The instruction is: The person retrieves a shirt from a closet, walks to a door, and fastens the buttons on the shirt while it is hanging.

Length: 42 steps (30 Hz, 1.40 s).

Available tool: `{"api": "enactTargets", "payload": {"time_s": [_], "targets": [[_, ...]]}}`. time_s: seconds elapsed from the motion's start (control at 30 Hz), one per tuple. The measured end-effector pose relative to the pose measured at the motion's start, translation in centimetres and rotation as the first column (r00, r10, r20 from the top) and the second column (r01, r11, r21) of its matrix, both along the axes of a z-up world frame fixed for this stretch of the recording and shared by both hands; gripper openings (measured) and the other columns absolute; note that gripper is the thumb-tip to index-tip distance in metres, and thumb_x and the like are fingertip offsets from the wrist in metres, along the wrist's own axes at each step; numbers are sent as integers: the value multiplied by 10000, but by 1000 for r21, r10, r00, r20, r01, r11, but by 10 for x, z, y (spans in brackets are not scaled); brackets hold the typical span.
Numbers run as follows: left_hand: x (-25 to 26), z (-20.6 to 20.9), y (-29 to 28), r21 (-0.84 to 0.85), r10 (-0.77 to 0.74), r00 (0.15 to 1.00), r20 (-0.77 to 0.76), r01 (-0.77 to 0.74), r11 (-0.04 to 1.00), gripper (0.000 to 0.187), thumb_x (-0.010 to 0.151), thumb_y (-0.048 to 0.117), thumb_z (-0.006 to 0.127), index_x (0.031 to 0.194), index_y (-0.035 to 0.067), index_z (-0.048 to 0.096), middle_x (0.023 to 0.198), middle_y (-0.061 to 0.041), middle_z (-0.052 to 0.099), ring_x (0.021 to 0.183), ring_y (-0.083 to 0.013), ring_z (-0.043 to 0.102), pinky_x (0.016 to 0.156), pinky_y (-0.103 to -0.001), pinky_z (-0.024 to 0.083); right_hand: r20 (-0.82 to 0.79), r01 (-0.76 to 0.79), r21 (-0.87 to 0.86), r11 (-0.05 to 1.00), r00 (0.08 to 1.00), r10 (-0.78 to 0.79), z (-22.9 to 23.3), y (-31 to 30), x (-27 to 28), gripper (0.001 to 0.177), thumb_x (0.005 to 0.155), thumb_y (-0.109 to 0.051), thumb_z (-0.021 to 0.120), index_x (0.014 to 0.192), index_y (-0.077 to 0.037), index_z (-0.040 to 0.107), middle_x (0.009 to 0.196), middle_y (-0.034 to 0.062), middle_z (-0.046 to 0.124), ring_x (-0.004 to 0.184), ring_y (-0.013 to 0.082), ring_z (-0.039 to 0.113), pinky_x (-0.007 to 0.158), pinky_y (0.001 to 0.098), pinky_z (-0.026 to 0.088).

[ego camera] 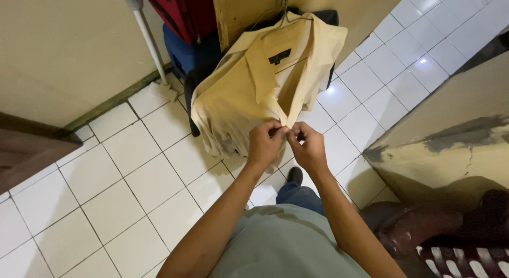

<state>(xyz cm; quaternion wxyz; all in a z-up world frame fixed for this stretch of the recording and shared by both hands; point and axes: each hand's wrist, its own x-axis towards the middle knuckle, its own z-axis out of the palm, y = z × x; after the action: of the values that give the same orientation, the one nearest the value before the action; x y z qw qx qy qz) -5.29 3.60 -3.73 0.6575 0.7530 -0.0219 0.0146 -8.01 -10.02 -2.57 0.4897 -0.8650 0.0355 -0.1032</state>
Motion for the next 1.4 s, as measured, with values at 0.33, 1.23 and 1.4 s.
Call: {"api": "enactTargets", "payload": {"time_s": [0.33,1.23,1.4], "targets": [[-9,-17,5,-76,4,994,-114,-13,997,173,977,154,652,912,-6,649,774,-146,695,664,-198,640,639,-342,510,-69,134,313,940,991,-118,-42,-19,-3,124,1042,-114,609,1009,3,586,887,46,674,808,105,650,705,292,545],[-29,-35,29,-268,-18,984,-179,-31,963,249,1047,214,564,1040,-26,629,922,-102,684,820,-191,667,676,-319,568,-15,-127,303,945,990,138,-77,34,-30,183,933,-28,681,1089,64,653,1007,111,765,980,154,754,865,284,589],[-37,-52,33,-131,68,994,-90,-80,988,271,1053,242,573,1103,-15,644,1030,-121,678,915,-219,708,771,-331,575,-161,44,320,946,987,9,-80,38,-37,165,997,-78,671,1092,55,690,897,74,742,764,77,634,695,239,523]]}}
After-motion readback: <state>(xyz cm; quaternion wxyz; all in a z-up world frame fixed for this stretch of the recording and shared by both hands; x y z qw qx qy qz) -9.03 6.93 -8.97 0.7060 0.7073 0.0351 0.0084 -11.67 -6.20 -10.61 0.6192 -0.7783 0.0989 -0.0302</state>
